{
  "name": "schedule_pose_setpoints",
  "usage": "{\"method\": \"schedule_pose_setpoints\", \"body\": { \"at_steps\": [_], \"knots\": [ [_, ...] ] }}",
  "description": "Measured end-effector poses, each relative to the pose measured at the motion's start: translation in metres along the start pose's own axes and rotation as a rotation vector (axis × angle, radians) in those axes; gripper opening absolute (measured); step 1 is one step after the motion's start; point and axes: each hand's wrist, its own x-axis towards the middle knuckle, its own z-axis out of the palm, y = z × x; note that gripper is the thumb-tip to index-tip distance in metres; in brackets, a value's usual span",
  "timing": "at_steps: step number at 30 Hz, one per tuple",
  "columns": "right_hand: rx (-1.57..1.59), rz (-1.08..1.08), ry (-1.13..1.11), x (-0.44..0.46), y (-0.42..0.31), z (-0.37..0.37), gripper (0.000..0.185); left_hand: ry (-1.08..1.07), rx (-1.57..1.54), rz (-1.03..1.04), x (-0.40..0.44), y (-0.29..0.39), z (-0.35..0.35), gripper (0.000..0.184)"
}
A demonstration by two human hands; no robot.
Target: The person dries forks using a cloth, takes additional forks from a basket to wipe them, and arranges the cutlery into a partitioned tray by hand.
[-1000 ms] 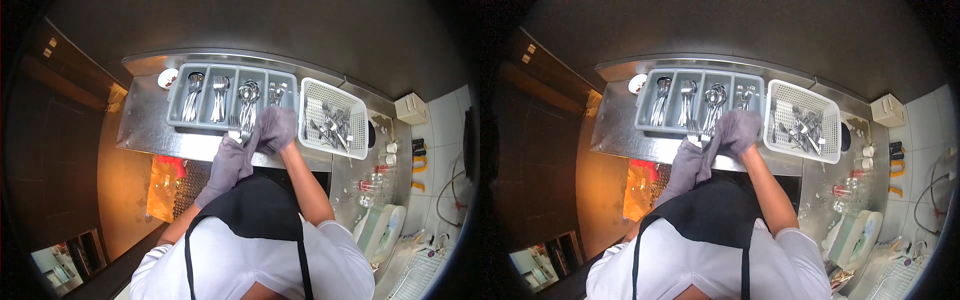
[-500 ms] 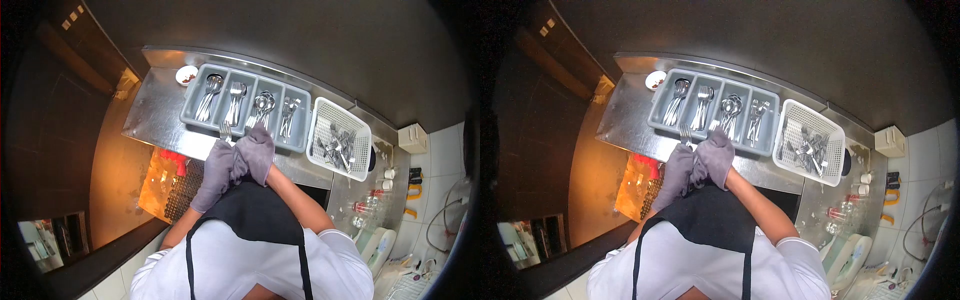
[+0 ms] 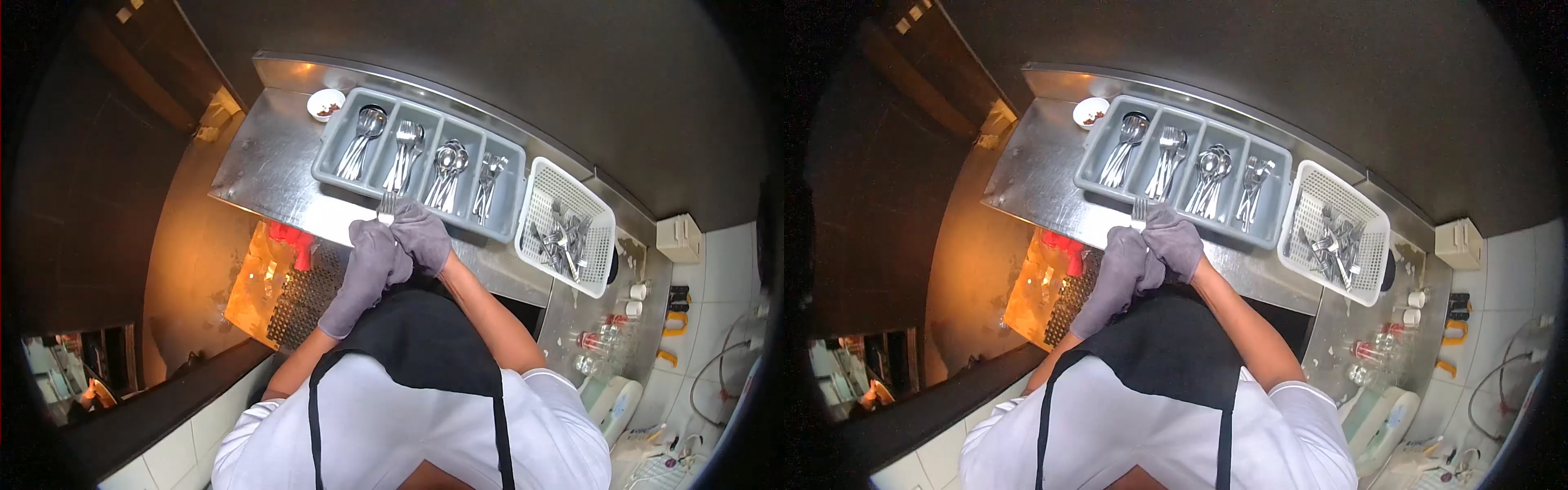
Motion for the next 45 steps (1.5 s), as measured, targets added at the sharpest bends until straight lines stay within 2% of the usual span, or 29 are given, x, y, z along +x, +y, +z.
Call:
{"method": "schedule_pose_setpoints", "body": {
  "at_steps": [1, 4, 5, 8, 9, 10, 11, 12, 14, 17, 20, 23, 24, 26, 27, 29, 30, 32, 34, 36, 37, 38, 39, 41, 44, 45],
  "knots": [
    [-0.022, 0.059, -0.035, -0.010, 0.007, 0.012, 0.005, 0.017, 0.036, -0.057, -0.002, 0.008, 0.006, 0.027],
    [-0.163, 0.103, 0.257, -0.020, 0.020, 0.017, 0.006, -0.070, 0.082, -0.085, 0.001, 0.031, -0.007, 0.021],
    [-0.256, 0.376, 0.013, -0.024, 0.022, 0.006, 0.015, -0.122, 0.087, -0.073, 0.002, 0.036, -0.011, 0.019],
    [0.032, 0.680, 0.185, -0.035, 0.050, -0.013, 0.021, -0.004, 0.054, 0.100, -0.001, 0.024, 0.004, 0.021],
    [-0.114, 0.746, -0.031, -0.029, 0.042, -0.026, 0.017, 0.029, 0.102, 0.174, 0.000, 0.016, 0.008, 0.021],
    [-0.260, 0.795, -0.250, 0.006, 0.005, -0.079, 0.014, 0.052, 0.233, 0.272, 0.004, 0.005, 0.013, 0.019],
    [-0.385, 0.773, -0.363, 0.016, -0.014, -0.086, 0.012, 0.075, 0.361, 0.365, 0.006, -0.001, 0.013, 0.018],
    [-0.508, 0.738, -0.474, 0.026, -0.033, -0.094, 0.011, 0.029, 0.428, 0.333, 0.006, 0.001, 0.012, 0.018],
    [-0.706, 0.552, -0.469, 0.021, -0.053, -0.070, 0.012, -0.068, 0.551, 0.276, 0.006, 0.014, 0.015, 0.018],
    [-0.232, 0.310, -0.031, -0.008, -0.002, -0.029, 0.004, -0.038, 0.513, 0.383, 0.008, -0.002, 0.032, 0.022],
    [-0.177, 0.581, -0.213, 0.001, 0.020, -0.036, 0.004, 0.145, 0.372, 0.410, 0.004, 0.017, 0.008, 0.023],
    [0.350, 0.684, 0.017, -0.010, -0.008, 0.004, 0.004, 0.036, -0.217, -0.077, 0.004, 0.019, 0.000, 0.017],
    [0.528, 0.712, 0.090, -0.014, -0.010, 0.020, 0.005, -0.001, -0.070, -0.081, 0.009, 0.015, 0.000, 0.015],
    [-0.006, 0.591, -0.420, 0.000, 0.021, 0.031, 0.011, -0.082, 0.226, -0.096, 0.017, 0.001, 0.001, 0.016],
    [0.039, 0.553, -0.476, 0.013, 0.038, 0.016, 0.012, -0.045, 0.130, -0.062, 0.012, -0.003, -0.002, 0.017],
    [0.408, 0.625, -0.321, 0.024, 0.074, 0.021, 0.015, 0.025, -0.059, 0.017, 0.004, -0.009, -0.011, 0.019],
    [0.725, 0.713, -0.099, 0.020, 0.101, 0.047, 0.017, -0.044, 0.044, -0.082, 0.005, -0.009, -0.012, 0.018],
    [0.626, 0.654, -0.015, 0.032, 0.098, 0.039, 0.021, -0.170, 0.247, -0.279, 0.011, -0.011, -0.010, 0.017],
    [-0.192, 0.361, -0.297, 0.061, 0.028, -0.041, 0.022, -0.038, 0.279, -0.180, 0.012, -0.014, -0.006, 0.015],
    [-0.302, 0.183, -0.047, 0.058, -0.009, -0.049, 0.027, 0.020, 0.257, -0.098, 0.010, -0.016, -0.001, 0.015],
    [-0.040, 0.455, 0.001, 0.046, -0.024, -0.027, 0.027, 0.014, 0.224, -0.058, 0.009, -0.018, 0.001, 0.015],
    [0.047, 0.540, -0.052, 0.040, -0.026, -0.020, 0.026, 0.004, 0.193, -0.012, 0.011, -0.017, 0.002, 0.016],
    [0.128, 0.629, -0.101, 0.034, -0.028, -0.013, 0.026, 0.057, 0.355, 0.129, 0.008, -0.015, 0.002, 0.016],
    [-0.065, 0.437, -0.412, 0.029, -0.017, -0.025, 0.025, 0.165, 0.669, 0.429, 0.002, -0.007, 0.001, 0.017],
    [0.086, 0.425, 0.083, 0.018, 0.018, -0.009, 0.019, 0.043, 0.716, 0.465, 0.008, -0.004, 0.010, 0.015],
    [-0.336, 0.358, -0.002, 0.009, 0.027, -0.017, 0.012, -0.056, 0.617, 0.341, 0.010, 0.001, 0.014, 0.015]
  ]
}}
